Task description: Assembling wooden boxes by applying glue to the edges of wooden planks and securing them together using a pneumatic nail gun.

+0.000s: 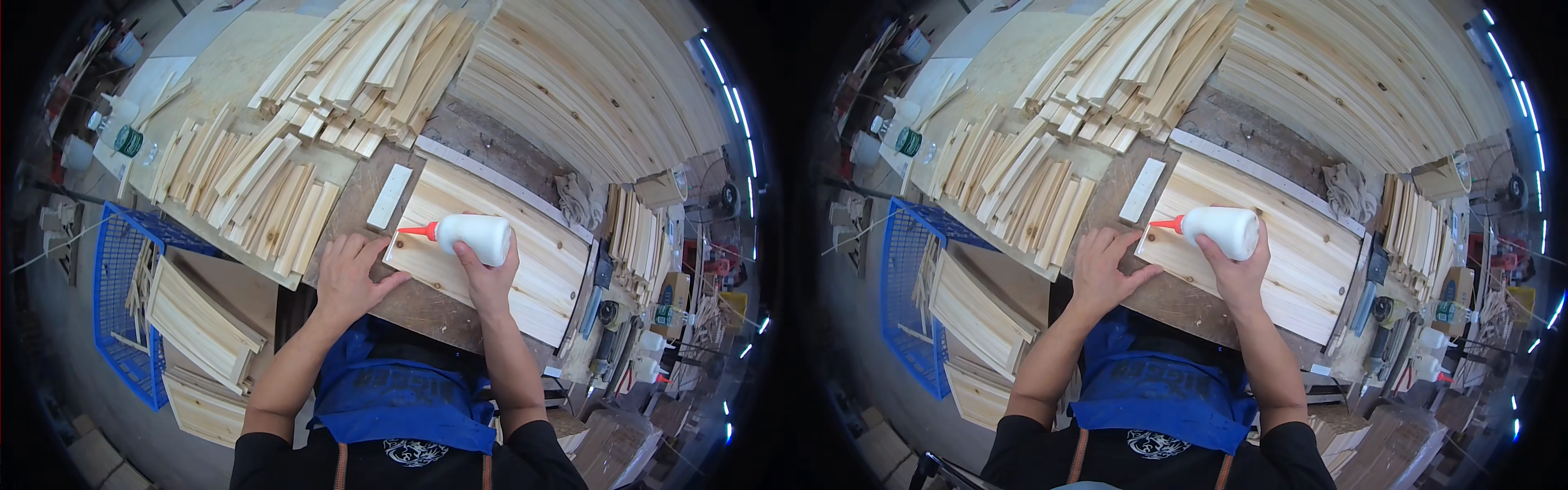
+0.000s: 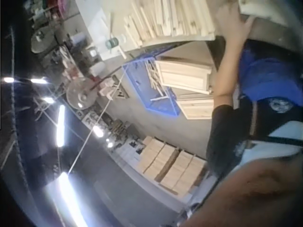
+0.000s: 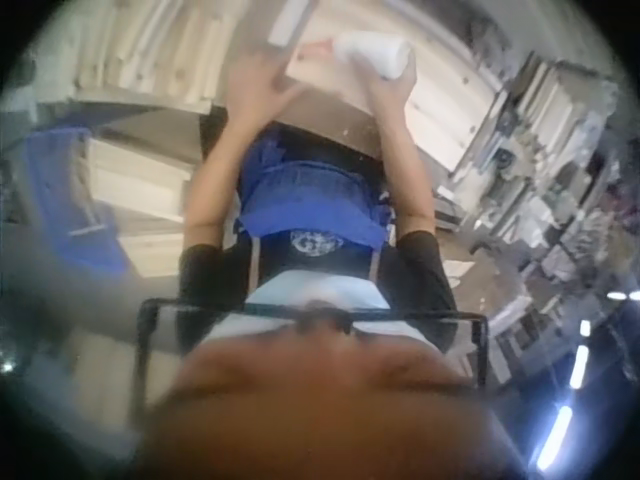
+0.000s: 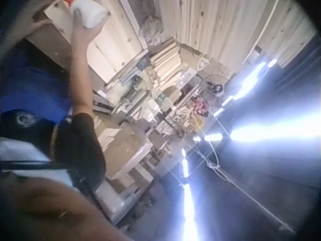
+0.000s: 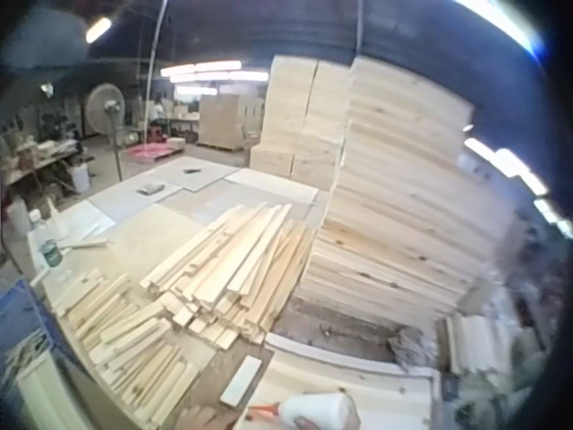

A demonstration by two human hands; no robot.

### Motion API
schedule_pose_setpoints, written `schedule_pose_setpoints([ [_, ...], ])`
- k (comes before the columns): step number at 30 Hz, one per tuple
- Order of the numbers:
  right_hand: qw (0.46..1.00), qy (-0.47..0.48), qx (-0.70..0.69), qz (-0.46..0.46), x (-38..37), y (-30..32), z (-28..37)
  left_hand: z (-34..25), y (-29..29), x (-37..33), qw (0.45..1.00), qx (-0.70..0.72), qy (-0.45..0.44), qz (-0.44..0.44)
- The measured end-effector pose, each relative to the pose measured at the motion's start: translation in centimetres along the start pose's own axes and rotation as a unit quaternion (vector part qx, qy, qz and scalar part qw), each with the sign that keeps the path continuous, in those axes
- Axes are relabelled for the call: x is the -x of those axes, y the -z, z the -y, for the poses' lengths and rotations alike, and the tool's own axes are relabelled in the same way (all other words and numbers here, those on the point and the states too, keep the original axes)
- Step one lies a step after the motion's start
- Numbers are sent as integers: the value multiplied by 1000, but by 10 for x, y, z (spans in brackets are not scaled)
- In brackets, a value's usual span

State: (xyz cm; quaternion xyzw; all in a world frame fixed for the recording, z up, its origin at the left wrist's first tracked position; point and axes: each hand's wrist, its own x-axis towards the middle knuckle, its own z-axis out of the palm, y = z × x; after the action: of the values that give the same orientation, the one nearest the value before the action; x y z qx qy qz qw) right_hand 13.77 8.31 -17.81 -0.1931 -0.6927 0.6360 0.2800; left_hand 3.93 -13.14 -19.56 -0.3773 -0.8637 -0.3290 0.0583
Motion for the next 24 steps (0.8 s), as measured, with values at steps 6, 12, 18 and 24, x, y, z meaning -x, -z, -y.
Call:
schedule_pose_setpoints([
  [6, 1000, 22, 19, -7, -15, 2, -2, 3, -5, 1, 1000, -4, -5, -2],
  [12, 999, 10, 14, -32, -36, 2, -8, 2, 0, -1, 1000, -11, -3, 4],
  [18, 999, 10, -7, -47, -60, 6, -19, 1, -1, 2, 1000, -18, 5, 13],
  [24, 997, 14, -20, -78, -81, 5, -24, 4, -4, 2, 1000, -13, -8, -7],
])
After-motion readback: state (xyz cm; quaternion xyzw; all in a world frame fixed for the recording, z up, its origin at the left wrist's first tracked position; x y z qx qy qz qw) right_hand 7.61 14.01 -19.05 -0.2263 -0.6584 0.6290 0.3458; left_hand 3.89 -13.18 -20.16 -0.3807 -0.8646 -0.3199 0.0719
